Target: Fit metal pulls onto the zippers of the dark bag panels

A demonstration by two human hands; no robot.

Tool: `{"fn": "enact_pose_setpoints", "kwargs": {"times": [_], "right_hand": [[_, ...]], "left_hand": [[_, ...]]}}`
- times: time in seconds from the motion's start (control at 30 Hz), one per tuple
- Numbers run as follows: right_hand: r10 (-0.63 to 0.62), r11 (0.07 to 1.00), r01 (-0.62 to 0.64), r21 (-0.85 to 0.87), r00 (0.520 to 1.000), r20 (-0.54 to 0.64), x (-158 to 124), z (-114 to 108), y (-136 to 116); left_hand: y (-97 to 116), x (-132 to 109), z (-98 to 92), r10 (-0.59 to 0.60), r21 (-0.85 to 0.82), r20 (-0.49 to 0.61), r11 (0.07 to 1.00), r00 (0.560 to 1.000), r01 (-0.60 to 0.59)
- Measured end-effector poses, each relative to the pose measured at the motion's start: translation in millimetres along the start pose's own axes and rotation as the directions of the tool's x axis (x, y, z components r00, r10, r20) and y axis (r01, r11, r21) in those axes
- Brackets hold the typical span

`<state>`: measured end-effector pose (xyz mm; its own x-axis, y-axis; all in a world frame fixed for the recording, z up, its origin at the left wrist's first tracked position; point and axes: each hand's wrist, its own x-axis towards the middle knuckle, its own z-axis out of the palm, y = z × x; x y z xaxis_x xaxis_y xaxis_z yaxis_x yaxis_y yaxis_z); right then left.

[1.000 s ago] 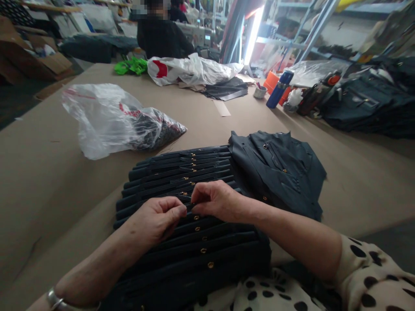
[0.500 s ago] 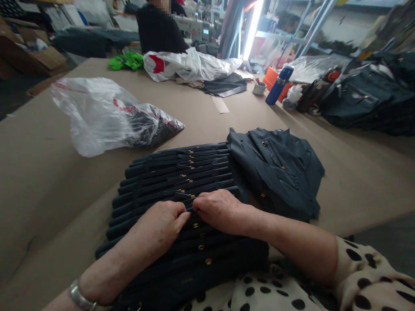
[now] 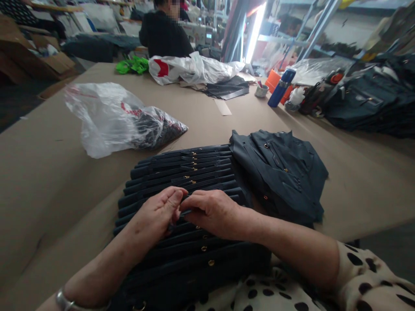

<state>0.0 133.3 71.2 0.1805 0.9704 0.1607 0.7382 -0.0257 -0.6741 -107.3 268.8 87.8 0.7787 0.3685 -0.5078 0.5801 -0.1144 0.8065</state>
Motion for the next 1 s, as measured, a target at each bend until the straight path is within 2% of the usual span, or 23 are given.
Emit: {"fn": "enact_pose_setpoints", "kwargs": {"times": [0.07, 0.13, 0.23, 0.33, 0.37, 0.43, 0.5, 0.57, 0.67, 0.73, 0.83, 0.93, 1.0], "right_hand": [[-0.052, 0.994, 0.056, 0.093, 0.998, -0.046, 3, 4, -6], [-0.073, 0.988, 0.084, 0.129, 0.994, -0.082, 6, 11, -9], [-0.099, 0.978, 0.119, 0.170, 0.988, -0.121, 9, 21, -8], [-0.155, 0.943, 0.199, 0.265, 0.972, -0.178, 9, 24, -8], [-0.144, 0.930, 0.201, 0.308, 0.970, -0.197, 8, 22, -8], [-0.045, 0.905, 0.120, 0.409, 0.981, -0.188, 5, 13, -8], [0.068, 0.876, -0.022, 0.481, 0.995, -0.078, 1, 0, -7], [0.116, 0.893, -0.128, 0.432, 0.992, 0.054, -4, -13, -4], [0.084, 0.962, -0.128, 0.240, 0.979, 0.184, -10, -25, 0], [0.052, 0.981, -0.095, 0.169, 0.969, 0.242, -13, -26, 1], [0.099, 0.977, -0.145, 0.154, 0.958, 0.271, -16, -21, 2], [0.215, 0.956, -0.256, 0.142, 0.944, 0.250, -19, -12, 3], [0.258, 0.959, -0.277, 0.058, 0.940, 0.222, -21, -8, 4]], "left_hand": [[7, -5, 5.8, -0.121, -0.210, -0.020, 0.971, 0.992, 0.114], [13, -9, 11.9, -0.142, -0.305, -0.067, 0.945, 0.988, 0.115], [17, -12, 18.4, -0.099, -0.362, -0.127, 0.931, 0.987, 0.047], [16, -13, 20.4, -0.087, -0.413, -0.098, 0.910, 0.991, 0.039], [14, -13, 20.3, -0.093, -0.423, -0.077, 0.905, 0.993, 0.052], [11, -13, 18.8, -0.099, -0.417, -0.045, 0.906, 0.994, 0.071], [6, -11, 16.3, -0.069, -0.372, -0.044, 0.927, 0.997, 0.048], [1, -9, 13.4, -0.013, -0.273, -0.026, 0.962, 1.000, 0.006], [-5, -7, 10.6, 0.081, -0.031, 0.045, 0.996, 0.996, -0.079], [-6, -7, 10.6, 0.141, 0.135, 0.092, 0.979, 0.986, -0.152], [-3, -9, 11.6, 0.166, 0.269, 0.148, 0.942, 0.975, -0.201], [0, -12, 11.5, 0.105, 0.369, 0.180, 0.915, 0.978, -0.166], [1, -12, 11.2, 0.080, 0.445, 0.189, 0.882, 0.979, -0.158]]}}
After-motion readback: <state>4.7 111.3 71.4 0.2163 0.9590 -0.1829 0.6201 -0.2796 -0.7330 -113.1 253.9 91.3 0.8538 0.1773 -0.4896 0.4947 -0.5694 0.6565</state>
